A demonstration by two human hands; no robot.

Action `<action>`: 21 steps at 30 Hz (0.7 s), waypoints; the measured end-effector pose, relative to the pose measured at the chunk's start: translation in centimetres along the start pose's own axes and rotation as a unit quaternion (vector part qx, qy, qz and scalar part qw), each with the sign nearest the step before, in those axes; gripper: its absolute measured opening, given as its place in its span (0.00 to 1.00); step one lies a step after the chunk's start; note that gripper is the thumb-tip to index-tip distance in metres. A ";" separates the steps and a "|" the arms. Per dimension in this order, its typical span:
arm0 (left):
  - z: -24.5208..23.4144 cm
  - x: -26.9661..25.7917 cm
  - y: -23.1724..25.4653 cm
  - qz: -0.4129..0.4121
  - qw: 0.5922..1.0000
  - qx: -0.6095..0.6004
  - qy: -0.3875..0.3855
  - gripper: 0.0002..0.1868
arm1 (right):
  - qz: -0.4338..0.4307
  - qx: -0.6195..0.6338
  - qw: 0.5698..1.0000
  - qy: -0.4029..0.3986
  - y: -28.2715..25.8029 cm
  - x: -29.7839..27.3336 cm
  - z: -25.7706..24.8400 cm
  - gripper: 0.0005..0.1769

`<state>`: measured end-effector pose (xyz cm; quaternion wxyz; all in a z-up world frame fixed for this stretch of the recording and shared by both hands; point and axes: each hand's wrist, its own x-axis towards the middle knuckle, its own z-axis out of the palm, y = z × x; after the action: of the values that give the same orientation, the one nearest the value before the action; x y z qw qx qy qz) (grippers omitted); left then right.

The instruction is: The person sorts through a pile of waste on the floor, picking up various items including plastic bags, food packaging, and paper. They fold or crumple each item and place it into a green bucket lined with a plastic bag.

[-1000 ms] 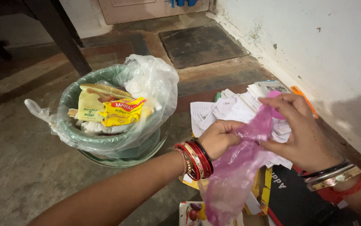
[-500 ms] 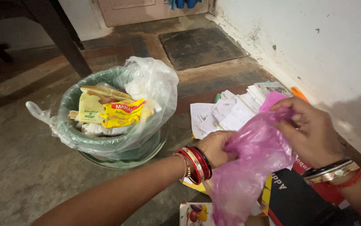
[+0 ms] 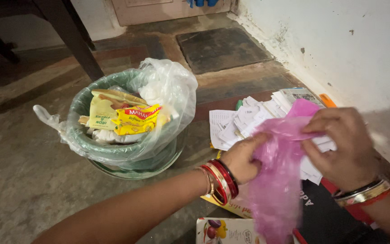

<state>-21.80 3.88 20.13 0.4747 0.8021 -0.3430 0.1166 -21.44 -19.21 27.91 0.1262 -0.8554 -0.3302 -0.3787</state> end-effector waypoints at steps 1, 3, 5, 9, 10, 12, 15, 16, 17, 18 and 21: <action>0.3 0.2 -0.4 -0.081 0.992 -0.093 -0.005 0.39 | -0.008 0.037 0.999 -0.018 -0.6 0.1 0.1 0.13; 0.3 1.1 -0.7 -0.238 0.932 -0.274 -0.017 0.39 | -0.021 0.069 0.996 -0.050 -1.6 0.2 0.2 0.15; -0.5 1.3 -0.7 -0.195 0.908 -0.371 0.003 0.29 | -0.030 0.058 0.995 -0.080 -2.7 0.0 0.6 0.19; -0.7 1.3 0.1 -0.168 0.882 -0.438 0.032 0.21 | -0.021 0.121 0.988 -0.096 -2.6 -0.5 1.3 0.18; -0.8 1.2 0.1 -0.156 0.908 -0.388 0.041 0.20 | -0.004 0.132 0.986 -0.103 -2.3 -0.4 1.7 0.15; -0.9 1.0 0.0 -0.129 0.949 -0.283 0.059 0.19 | 0.048 0.142 0.985 -0.086 -1.9 -0.5 2.0 0.14; -0.6 0.7 0.0 -0.137 0.952 -0.271 0.042 0.18 | 0.092 0.147 0.984 -0.035 -1.1 0.5 1.2 0.28; -0.6 0.6 -0.1 -0.121 0.966 -0.227 0.029 0.17 | 0.069 0.156 0.985 -0.034 -0.6 1.1 1.1 0.36; -0.7 0.5 -0.3 -0.105 0.977 -0.184 0.015 0.16 | 0.045 0.164 0.985 -0.033 -0.4 1.4 1.1 0.44; -0.7 0.4 -0.4 -0.089 0.986 -0.140 0.001 0.15 | 0.083 0.255 0.960 -0.082 -0.3 1.4 1.1 0.45; -0.9 0.5 -0.4 -0.032 0.994 -0.105 0.002 0.18 | 0.186 0.374 0.889 -0.187 0.1 1.0 1.2 0.42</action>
<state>-21.05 4.55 20.56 0.5610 0.7579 -0.3263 0.0664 -20.22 -18.26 27.77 0.4403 -0.8457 -0.3001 -0.0296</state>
